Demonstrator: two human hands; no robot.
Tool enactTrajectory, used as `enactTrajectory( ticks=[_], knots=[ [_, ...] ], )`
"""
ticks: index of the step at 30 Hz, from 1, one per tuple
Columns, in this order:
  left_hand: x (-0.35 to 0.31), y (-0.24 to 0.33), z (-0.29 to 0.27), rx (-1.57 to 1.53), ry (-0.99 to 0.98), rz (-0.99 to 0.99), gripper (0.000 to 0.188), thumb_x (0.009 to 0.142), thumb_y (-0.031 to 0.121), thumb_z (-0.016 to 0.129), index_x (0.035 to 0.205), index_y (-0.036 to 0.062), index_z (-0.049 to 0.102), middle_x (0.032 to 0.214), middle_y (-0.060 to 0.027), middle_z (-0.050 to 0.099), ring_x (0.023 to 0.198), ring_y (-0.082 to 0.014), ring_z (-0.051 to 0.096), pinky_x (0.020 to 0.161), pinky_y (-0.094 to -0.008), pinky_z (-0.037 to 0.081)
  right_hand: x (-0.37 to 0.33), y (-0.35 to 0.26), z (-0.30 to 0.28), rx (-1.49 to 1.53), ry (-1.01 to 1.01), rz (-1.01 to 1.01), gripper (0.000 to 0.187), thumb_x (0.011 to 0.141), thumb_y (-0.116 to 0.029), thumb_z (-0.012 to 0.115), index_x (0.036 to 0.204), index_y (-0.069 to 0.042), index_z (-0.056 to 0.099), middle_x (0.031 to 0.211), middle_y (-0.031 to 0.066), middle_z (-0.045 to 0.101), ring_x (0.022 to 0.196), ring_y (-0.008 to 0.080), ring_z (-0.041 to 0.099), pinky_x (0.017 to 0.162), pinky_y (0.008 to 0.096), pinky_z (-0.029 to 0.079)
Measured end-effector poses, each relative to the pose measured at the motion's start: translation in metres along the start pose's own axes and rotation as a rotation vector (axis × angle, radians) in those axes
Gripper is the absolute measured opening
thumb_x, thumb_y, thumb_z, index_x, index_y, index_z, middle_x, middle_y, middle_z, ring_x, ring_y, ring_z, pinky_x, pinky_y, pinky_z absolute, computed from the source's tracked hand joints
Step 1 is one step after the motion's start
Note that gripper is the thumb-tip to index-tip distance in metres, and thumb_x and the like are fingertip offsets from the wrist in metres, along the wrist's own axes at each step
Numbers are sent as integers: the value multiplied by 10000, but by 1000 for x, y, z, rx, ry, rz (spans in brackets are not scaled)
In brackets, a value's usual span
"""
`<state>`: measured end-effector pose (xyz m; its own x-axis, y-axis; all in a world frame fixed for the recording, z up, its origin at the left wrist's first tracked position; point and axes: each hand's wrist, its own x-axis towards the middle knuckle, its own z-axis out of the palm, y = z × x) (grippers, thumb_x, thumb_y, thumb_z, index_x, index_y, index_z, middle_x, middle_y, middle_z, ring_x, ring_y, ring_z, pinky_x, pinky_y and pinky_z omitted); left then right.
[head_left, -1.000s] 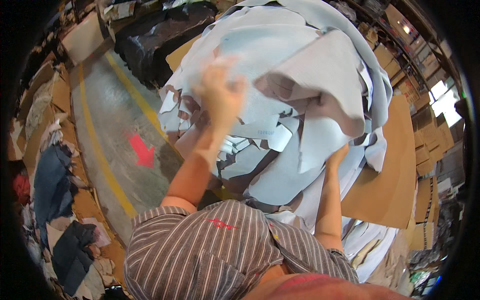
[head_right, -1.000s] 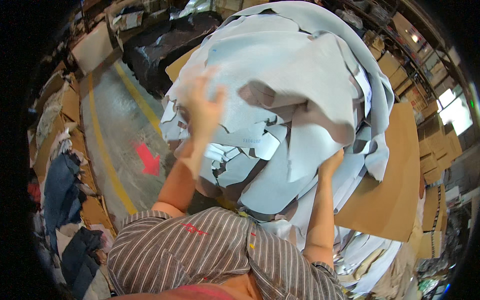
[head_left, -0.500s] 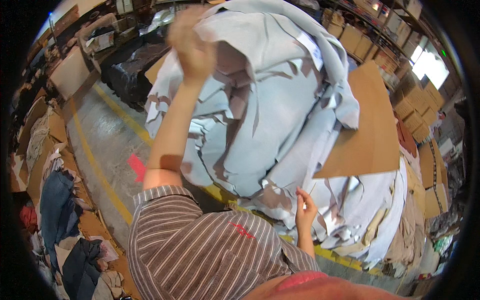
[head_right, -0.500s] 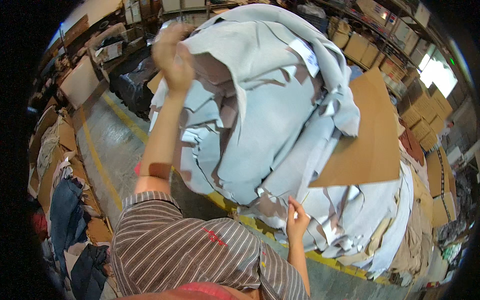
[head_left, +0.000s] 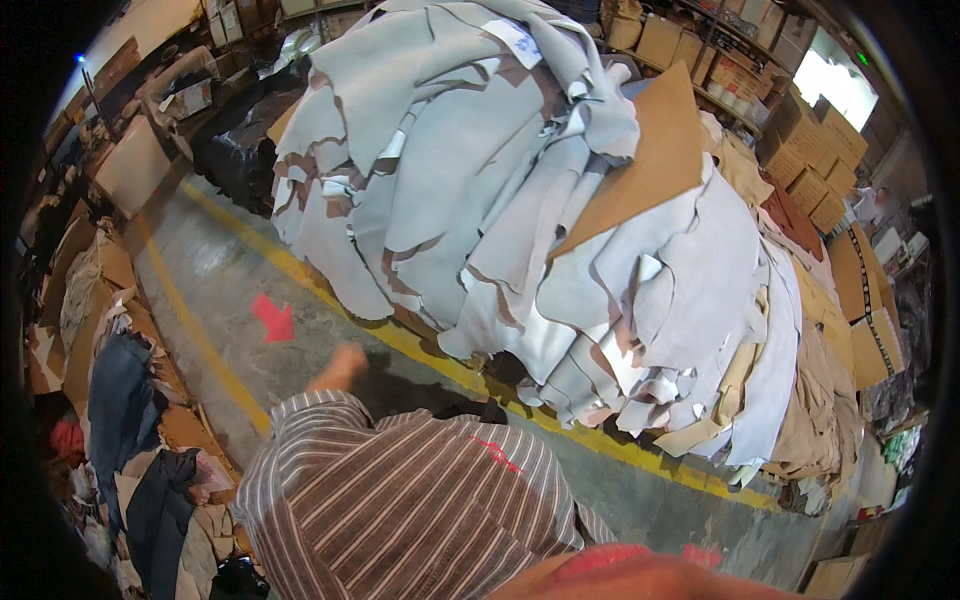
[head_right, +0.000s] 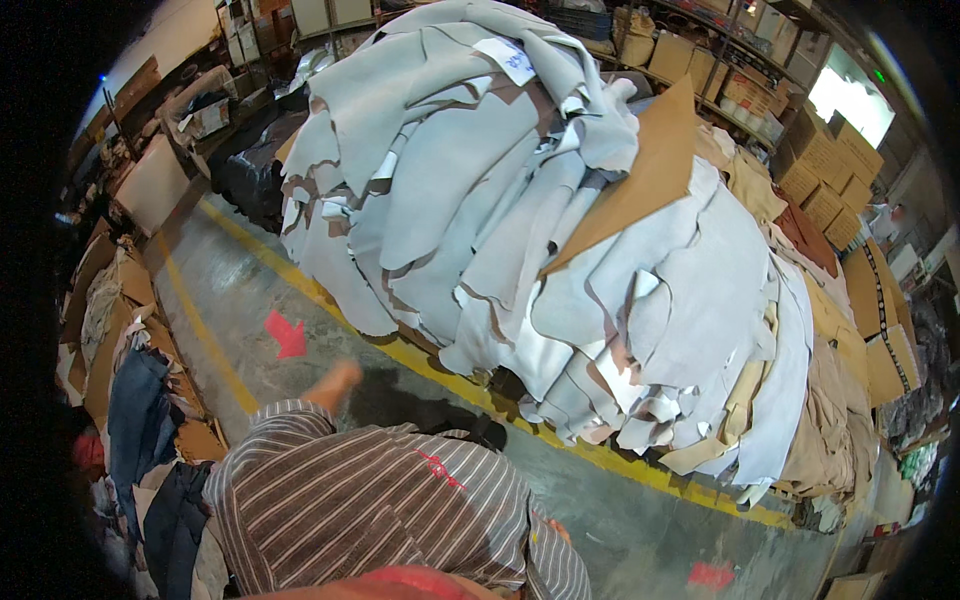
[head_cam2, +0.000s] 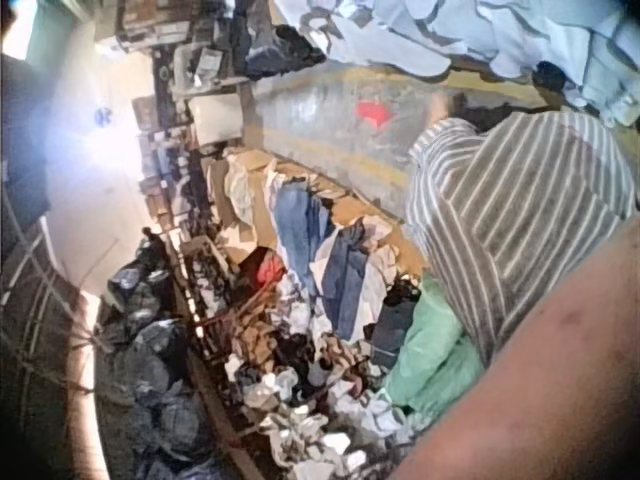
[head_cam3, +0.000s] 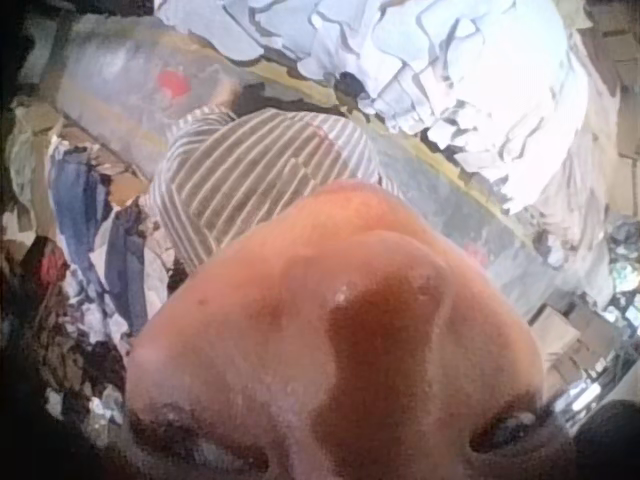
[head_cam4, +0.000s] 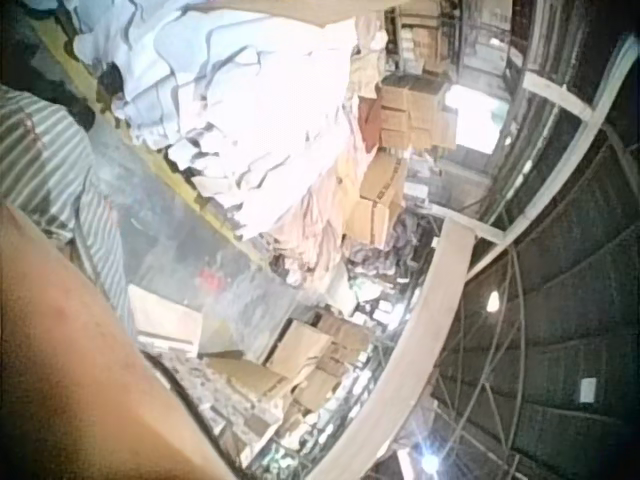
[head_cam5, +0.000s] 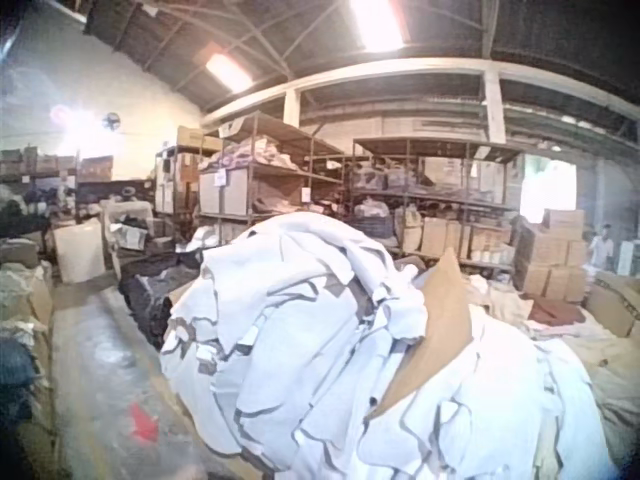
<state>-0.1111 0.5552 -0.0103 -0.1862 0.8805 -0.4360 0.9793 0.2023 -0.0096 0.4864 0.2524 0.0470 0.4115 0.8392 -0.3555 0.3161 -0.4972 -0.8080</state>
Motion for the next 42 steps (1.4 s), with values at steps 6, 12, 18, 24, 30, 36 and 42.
enactTrajectory(
  ticks=[6,12,18,24,30,36,42],
  knots=[
    [-28,177,87,-73,-321,416,405,932,310,474,1141,18,661,1175,-244,643,1076,-430,613,933,-494,482,19,60,-51,-327,-95,8,344,965,-307,564,1008,17,668,860,170,716,792,275,691,726,394,511],
    [8,384,47,-5,-311,640,386,920,291,495,1148,23,652,1146,-232,654,1044,-424,623,902,-499,492,6,165,-120,-154,246,269,362,950,-336,576,914,7,687,756,154,703,690,283,687,660,402,522],
    [-119,641,130,628,-573,1222,371,908,272,516,1156,28,643,1118,-219,665,1012,-418,632,872,-503,501,-166,337,-193,541,828,734,316,970,-230,517,857,31,653,755,138,686,591,207,635,571,341,508],
    [-349,985,177,281,-346,1729,432,914,326,551,1272,84,554,1135,-217,650,1026,-403,625,865,-501,500,-297,437,-193,636,859,995,242,966,-215,511,872,-24,627,718,74,601,621,173,544,577,313,469],
    [-515,1110,173,-354,-490,1562,356,905,313,565,1158,68,616,1069,-164,677,971,-363,647,827,-448,513,-297,497,-358,640,575,980,259,981,-247,468,905,-52,620,771,58,605,689,178,553,630,319,477],
    [-467,1032,236,746,-542,1212,334,840,278,571,1063,84,726,1105,-185,688,1068,-347,645,879,-477,496,-275,591,-576,990,606,772,281,995,-280,424,937,-80,612,823,42,609,757,184,561,682,324,485],
    [-379,902,281,292,-349,994,237,760,174,638,951,88,750,977,-183,705,907,-389,663,788,-483,521,-222,667,-891,866,1272,511,518,1005,-391,423,1364,-20,465,1342,115,556,1249,231,503,1030,404,386]
  ],
)
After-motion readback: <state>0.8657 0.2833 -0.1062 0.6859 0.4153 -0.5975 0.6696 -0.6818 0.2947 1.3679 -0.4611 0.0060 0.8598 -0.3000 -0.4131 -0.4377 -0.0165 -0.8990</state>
